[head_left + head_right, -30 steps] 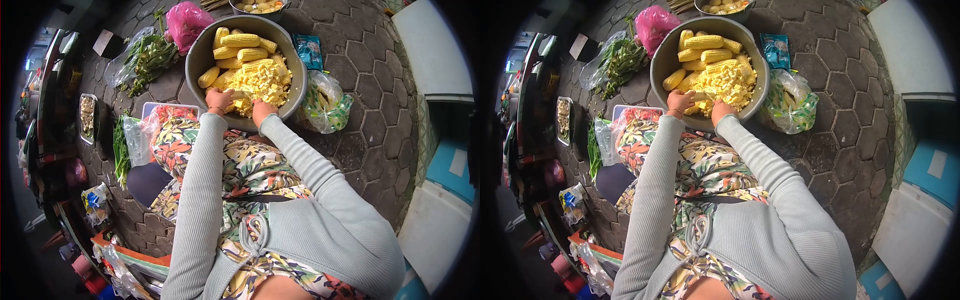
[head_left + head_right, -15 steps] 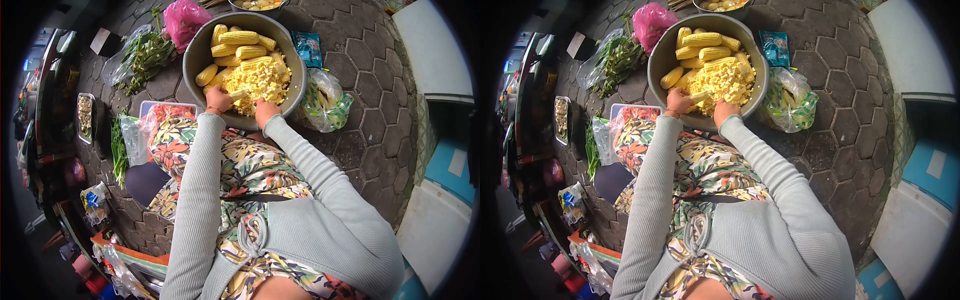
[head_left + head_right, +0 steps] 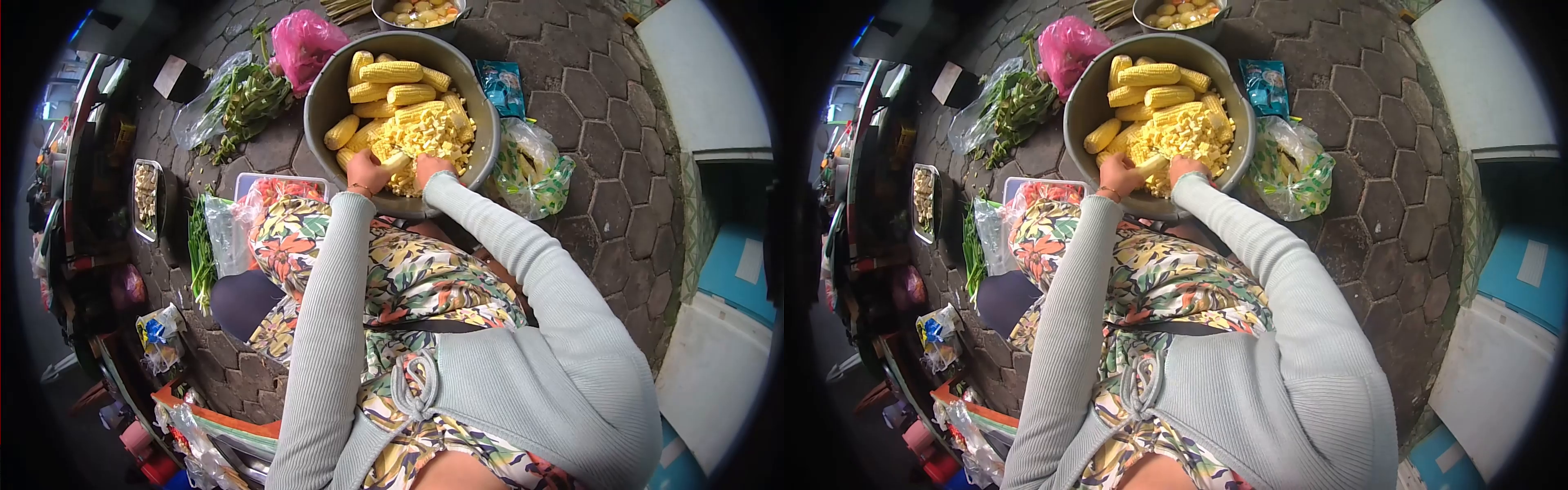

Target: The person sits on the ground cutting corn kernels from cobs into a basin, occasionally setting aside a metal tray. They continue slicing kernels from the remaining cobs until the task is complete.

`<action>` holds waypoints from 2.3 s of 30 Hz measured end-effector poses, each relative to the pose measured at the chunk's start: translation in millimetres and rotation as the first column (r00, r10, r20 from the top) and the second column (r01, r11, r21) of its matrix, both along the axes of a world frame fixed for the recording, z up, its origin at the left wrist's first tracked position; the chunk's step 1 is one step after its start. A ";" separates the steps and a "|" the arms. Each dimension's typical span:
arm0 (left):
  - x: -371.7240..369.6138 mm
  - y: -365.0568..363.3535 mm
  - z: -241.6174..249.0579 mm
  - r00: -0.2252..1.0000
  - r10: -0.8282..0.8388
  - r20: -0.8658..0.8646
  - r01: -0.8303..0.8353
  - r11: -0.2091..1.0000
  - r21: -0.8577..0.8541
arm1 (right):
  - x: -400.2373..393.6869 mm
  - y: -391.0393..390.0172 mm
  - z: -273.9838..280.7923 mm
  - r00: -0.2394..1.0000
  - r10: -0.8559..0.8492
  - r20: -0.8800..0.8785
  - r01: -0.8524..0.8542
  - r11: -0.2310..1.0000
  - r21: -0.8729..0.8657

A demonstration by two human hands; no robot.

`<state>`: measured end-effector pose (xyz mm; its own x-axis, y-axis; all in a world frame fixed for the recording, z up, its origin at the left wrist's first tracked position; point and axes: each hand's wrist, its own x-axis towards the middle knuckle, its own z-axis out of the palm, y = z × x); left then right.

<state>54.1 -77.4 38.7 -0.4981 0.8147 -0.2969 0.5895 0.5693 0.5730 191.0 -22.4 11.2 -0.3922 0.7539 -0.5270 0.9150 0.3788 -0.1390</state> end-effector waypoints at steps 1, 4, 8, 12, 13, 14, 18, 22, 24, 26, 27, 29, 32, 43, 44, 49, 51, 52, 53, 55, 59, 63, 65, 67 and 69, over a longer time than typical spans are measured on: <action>0.1 -2.1 -3.2 0.998 -0.047 -0.043 0.048 0.999 0.022 | 6.1 3.1 1.4 1.000 -0.001 -0.001 0.001 1.000 0.007; 0.6 -5.4 -6.9 0.976 -0.123 -0.180 0.134 0.989 0.053 | 20.2 4.3 18.4 0.998 0.028 -0.053 -0.023 0.996 0.083; 5.8 -5.0 -13.4 0.943 -0.225 -0.246 0.230 0.973 -0.010 | 24.1 -15.0 26.0 0.992 0.088 -0.089 -0.082 0.994 0.070; 9.2 -3.3 -3.8 0.946 -0.229 -0.227 0.222 0.973 -0.058 | 13.8 -19.4 7.8 1.000 0.013 -0.028 -0.012 1.000 0.011; 10.0 -4.0 -2.1 0.948 -0.237 -0.210 0.235 0.971 -0.037 | 9.6 -19.2 8.2 0.999 0.014 -0.029 -0.014 1.000 0.011; 9.9 -2.9 0.8 0.948 -0.248 -0.198 0.251 0.968 -0.012 | 2.8 -17.9 9.5 0.996 -0.038 0.078 0.039 0.999 -0.007; 5.9 -1.1 13.5 0.957 -0.226 -0.183 0.235 0.972 0.029 | -2.9 1.5 14.6 0.993 -0.054 0.107 0.057 0.998 -0.030; -24.5 -0.5 -8.0 0.966 0.159 0.203 -0.155 0.987 -0.034 | 15.9 32.5 24.8 0.961 0.274 -0.036 -0.275 0.938 -0.210; -34.0 -4.5 -14.2 0.730 0.053 0.682 -0.176 0.978 0.113 | 36.6 39.3 35.8 0.973 0.058 -0.223 -0.126 0.944 -0.305; -24.1 2.9 17.4 0.466 0.406 0.786 -0.393 0.891 -0.226 | 51.1 41.5 59.3 0.979 -0.090 -0.182 0.010 0.917 -0.399; -24.9 3.4 16.4 0.349 0.437 0.829 -0.421 0.863 -0.278 | 56.5 40.6 68.3 0.979 -0.096 -0.180 0.017 0.918 -0.396; -20.5 7.3 12.6 0.266 0.499 0.825 -0.459 0.818 -0.347 | 66.2 38.3 79.7 0.927 -0.320 -0.194 0.200 0.862 -0.466; -20.4 7.9 -4.2 0.307 0.516 0.800 -0.484 0.808 -0.335 | 71.0 32.4 60.8 0.919 -0.241 -0.314 0.152 0.947 -0.282; -18.6 5.8 -5.0 0.454 0.527 0.718 -0.404 0.840 -0.362 | 30.8 -3.0 38.2 0.981 -0.058 -0.186 0.042 0.995 -0.089; -19.0 5.9 -7.2 0.434 0.548 0.715 -0.415 0.826 -0.381 | 27.1 -5.7 41.3 0.984 -0.068 -0.167 0.059 0.996 -0.061; -17.8 7.7 -8.1 0.414 0.584 0.698 -0.417 0.803 -0.425 | 17.2 -14.9 25.8 0.992 -0.085 -0.096 0.082 0.996 -0.035; -16.8 7.6 -7.9 0.448 0.568 0.690 -0.377 0.820 -0.430 | 13.0 -16.0 12.8 0.995 -0.088 -0.051 0.086 0.996 -0.038; -15.1 8.0 -10.0 0.446 0.568 0.692 -0.373 0.820 -0.433 | 9.6 -13.5 4.9 0.994 -0.109 -0.027 0.107 0.993 -0.047; -13.6 7.5 -11.5 0.462 0.561 0.686 -0.396 0.823 -0.406 | 8.3 -12.5 -2.3 0.992 -0.127 -0.003 0.127 0.990 -0.057; -12.2 7.9 -6.6 0.484 0.595 0.641 -0.451 0.798 -0.400 | 3.9 -7.3 0.0 0.995 -0.077 0.061 0.082 0.994 -0.079; -14.1 6.2 -4.5 0.481 0.570 0.666 -0.388 0.820 -0.421 | 10.8 -0.6 18.3 0.999 -0.021 0.039 0.024 0.997 -0.076; -13.2 6.9 -14.6 0.459 0.570 0.681 -0.409 0.816 -0.408 | 20.2 -24.4 50.8 0.980 -0.100 -0.172 0.094 0.995 -0.040; -15.1 9.5 -10.3 0.466 0.566 0.680 -0.379 0.822 -0.425 | 16.2 -37.0 54.9 0.972 -0.068 -0.226 0.072 0.997 0.010; -13.4 9.1 -5.8 0.470 0.568 0.676 -0.354 0.823 -0.445 | 12.6 -43.9 54.7 0.973 -0.083 -0.216 0.087 0.996 0.007; -14.2 7.9 -5.8 0.470 0.571 0.673 -0.331 0.821 -0.465 | 8.9 -46.0 50.7 0.975 -0.094 -0.202 0.097 0.995 0.005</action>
